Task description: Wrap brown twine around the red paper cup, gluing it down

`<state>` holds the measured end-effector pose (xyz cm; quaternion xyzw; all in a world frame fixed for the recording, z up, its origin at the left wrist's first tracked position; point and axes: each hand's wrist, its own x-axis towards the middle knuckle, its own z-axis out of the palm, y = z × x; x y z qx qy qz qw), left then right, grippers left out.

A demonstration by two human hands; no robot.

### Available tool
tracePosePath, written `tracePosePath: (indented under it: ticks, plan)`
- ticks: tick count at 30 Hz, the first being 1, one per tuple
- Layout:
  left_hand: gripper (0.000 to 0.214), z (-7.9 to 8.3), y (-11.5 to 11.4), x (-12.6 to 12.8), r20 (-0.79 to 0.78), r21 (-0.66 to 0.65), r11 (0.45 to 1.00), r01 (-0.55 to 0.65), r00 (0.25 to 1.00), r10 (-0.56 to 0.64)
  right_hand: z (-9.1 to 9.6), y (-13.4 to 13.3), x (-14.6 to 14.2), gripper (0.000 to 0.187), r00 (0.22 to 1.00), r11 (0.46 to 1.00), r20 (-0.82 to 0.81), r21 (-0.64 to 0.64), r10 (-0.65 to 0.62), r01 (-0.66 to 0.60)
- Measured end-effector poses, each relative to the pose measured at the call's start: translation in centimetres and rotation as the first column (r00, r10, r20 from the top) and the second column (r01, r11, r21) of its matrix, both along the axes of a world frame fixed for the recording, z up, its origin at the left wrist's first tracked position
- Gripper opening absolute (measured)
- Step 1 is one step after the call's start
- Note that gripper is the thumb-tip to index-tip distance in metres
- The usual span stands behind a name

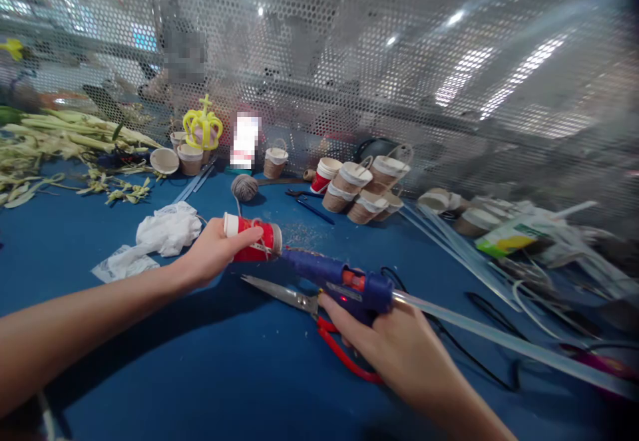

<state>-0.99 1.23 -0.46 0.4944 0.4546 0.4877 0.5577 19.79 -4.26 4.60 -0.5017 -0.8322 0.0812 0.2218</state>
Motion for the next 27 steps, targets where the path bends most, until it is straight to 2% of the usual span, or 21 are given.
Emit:
tracePosePath:
  ticks: [3, 8, 12, 14, 17, 21, 23, 25, 27]
  plan:
    - [0.017, 0.3, 0.0, 0.1, 0.083, -0.061, 0.998, 0.016, 0.997, -0.011, 0.5, -0.3, -0.3, 0.018, 0.993, 0.993, -0.089, -0.093, -0.082, 0.074]
    - [0.02, 1.3, -0.1, 0.0, 0.161, -0.148, 0.989, -0.009, 0.986, 0.033, 1.3, 0.1, 0.7, 0.017, 0.943, 0.944, -0.226, -0.278, -0.242, 0.176]
    - [0.021, 1.8, 0.3, -0.2, 0.196, -0.162, 0.982, -0.097, 0.972, 0.128, 1.2, 2.7, 2.6, 0.026, 0.86, 0.913, -0.378, -0.347, -0.344, 0.213]
    - [0.019, 2.0, 0.4, -0.3, 0.207, -0.164, 0.975, -0.151, 0.961, 0.184, 0.5, 4.6, 3.3, 0.027, 0.831, 0.897, -0.382, -0.342, -0.405, 0.28]
    - [0.02, 2.0, 0.4, -0.3, 0.222, -0.158, 0.971, -0.177, 0.952, 0.21, -1.4, 7.3, 3.8, 0.026, 0.803, 0.841, -0.334, -0.418, -0.494, 0.344]
    - [0.02, 2.0, -0.3, -0.1, 0.17, -0.087, 0.992, -0.097, 0.979, 0.11, -4.1, 9.6, 4.3, 0.028, 0.787, 0.779, -0.227, -0.448, -0.574, 0.439]
    - [0.019, 1.9, -0.8, 0.0, 0.09, -0.015, 1.0, -0.021, 0.996, 0.022, -4.7, 9.8, 4.3, 0.028, 0.784, 0.763, -0.179, -0.434, -0.594, 0.479]
    - [0.02, 2.0, -1.4, 0.2, -0.033, 0.062, 0.996, 0.064, 0.998, -0.062, -4.5, 9.4, 4.0, 0.024, 0.788, 0.772, -0.162, -0.391, -0.594, 0.501]
    - [0.022, 2.1, -1.9, 0.3, -0.155, 0.127, 0.98, 0.156, 0.979, -0.136, -3.6, 8.6, 3.2, 0.018, 0.811, 0.807, -0.177, -0.347, -0.557, 0.478]
